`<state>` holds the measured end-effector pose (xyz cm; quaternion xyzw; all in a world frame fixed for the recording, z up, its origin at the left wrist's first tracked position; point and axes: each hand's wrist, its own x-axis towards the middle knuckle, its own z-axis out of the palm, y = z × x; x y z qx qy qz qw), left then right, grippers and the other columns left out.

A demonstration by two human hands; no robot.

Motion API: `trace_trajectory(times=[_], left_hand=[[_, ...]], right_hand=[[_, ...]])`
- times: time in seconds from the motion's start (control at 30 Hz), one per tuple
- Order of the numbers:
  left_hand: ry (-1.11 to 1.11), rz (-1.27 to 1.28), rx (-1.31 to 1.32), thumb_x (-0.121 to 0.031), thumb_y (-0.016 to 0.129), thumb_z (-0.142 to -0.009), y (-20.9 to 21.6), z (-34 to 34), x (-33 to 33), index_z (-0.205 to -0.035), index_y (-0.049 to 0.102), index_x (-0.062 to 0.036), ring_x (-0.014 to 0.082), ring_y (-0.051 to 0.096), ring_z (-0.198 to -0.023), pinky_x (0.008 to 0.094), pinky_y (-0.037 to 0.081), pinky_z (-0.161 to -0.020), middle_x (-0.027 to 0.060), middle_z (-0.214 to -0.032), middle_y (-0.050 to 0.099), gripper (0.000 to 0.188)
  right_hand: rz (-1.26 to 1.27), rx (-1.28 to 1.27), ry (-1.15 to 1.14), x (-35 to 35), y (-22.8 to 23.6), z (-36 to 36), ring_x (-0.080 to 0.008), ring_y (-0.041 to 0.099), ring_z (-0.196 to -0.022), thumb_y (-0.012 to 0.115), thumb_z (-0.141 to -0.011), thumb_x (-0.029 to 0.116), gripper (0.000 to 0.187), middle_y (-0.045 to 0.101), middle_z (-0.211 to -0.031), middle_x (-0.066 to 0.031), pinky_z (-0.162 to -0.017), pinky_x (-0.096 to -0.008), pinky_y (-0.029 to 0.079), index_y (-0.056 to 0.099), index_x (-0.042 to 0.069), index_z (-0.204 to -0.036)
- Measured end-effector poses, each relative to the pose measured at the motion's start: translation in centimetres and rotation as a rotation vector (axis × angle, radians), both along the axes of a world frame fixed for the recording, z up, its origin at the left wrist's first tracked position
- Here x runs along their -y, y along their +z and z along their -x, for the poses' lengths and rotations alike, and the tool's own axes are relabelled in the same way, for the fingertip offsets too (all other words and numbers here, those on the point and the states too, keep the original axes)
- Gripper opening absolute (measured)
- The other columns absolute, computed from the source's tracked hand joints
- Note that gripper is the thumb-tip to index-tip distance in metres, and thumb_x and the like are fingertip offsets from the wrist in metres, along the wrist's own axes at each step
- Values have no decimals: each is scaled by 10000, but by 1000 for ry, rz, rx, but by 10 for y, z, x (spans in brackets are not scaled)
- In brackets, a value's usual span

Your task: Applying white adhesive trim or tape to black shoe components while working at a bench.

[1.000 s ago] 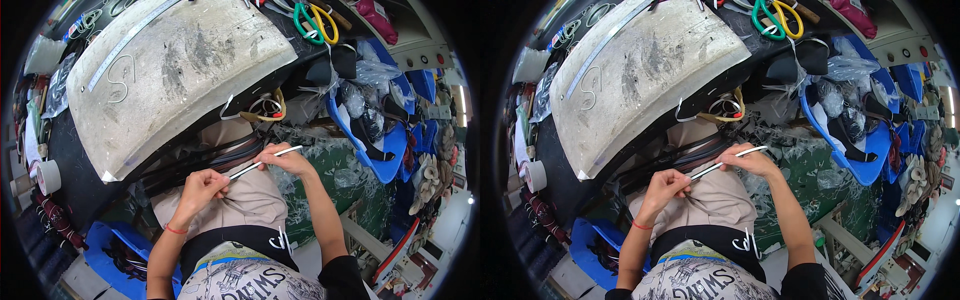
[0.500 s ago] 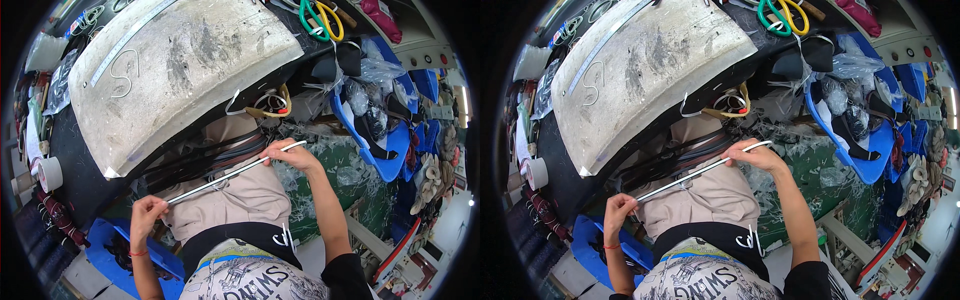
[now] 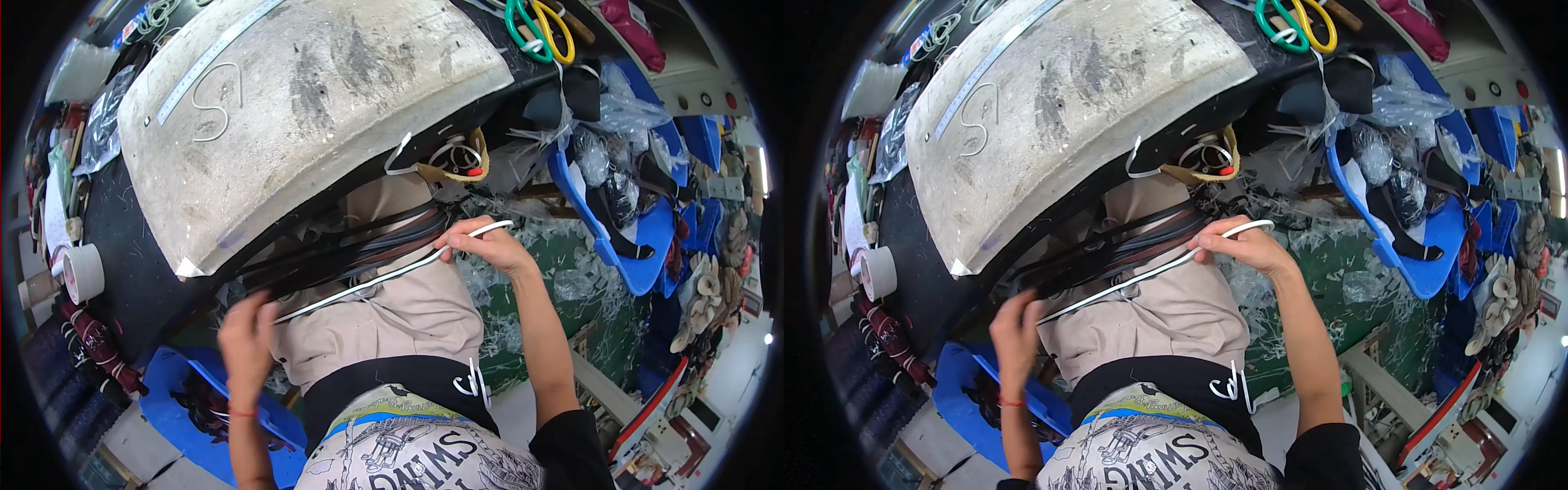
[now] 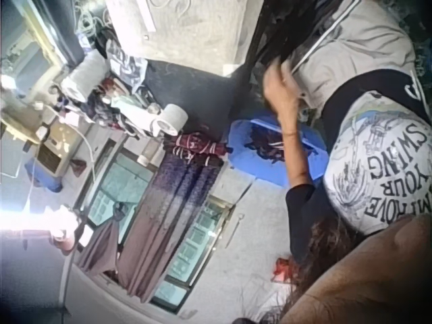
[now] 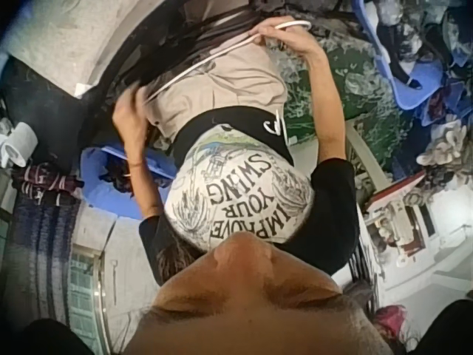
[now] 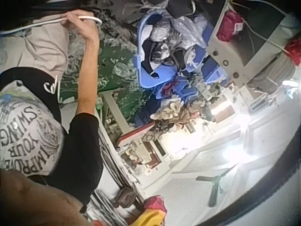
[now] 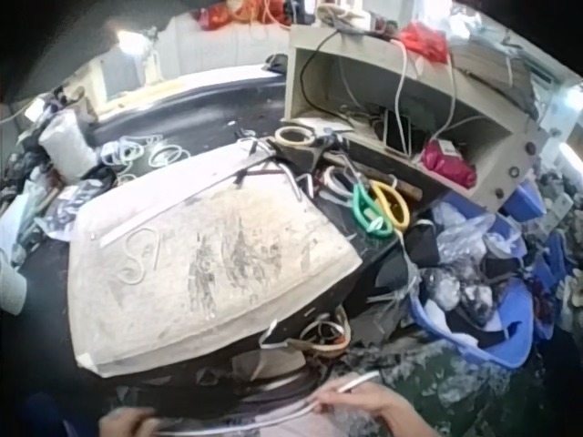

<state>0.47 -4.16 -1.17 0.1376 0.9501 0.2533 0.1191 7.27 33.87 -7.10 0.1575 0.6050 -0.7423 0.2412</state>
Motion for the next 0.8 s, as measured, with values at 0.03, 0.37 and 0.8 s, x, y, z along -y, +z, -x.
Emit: trace_trajectory(times=[0.03, 0.37, 0.8], left_hand=[[-108, -87, 22, -172, 647, -837, 3, -2, -35, -993, 662, -25, 307, 636, -895, 387, 494, -780, 157, -962, 665, 215], [-347, -361, 469, -210, 633, -850, -24, 4, -135, -865, 629, -12, 297, 595, -718, 374, 465, -661, 124, -777, 623, 199], [-235, -271, 587, -132, 656, -825, -14, 14, -79, -847, 658, 15, 179, 596, -628, 285, 458, -583, 122, -741, 625, 149]], right_hand=[[12, -3, -5, 1, -3, 0, -156, 632, -778, 615, -882, 225, 271, 680, -784, -96, -762, -281, 472, 693, -28, -938], [9, -10, 26, -1, -5, 4, -148, 633, -785, 579, -905, 233, 286, 689, -792, -100, -774, -277, 458, 694, -26, -940], [91, 5, 63, -5, -11, 4, -154, 615, -861, 589, -898, 238, 298, 695, -836, -95, -806, -278, 445, 689, -27, -990]])
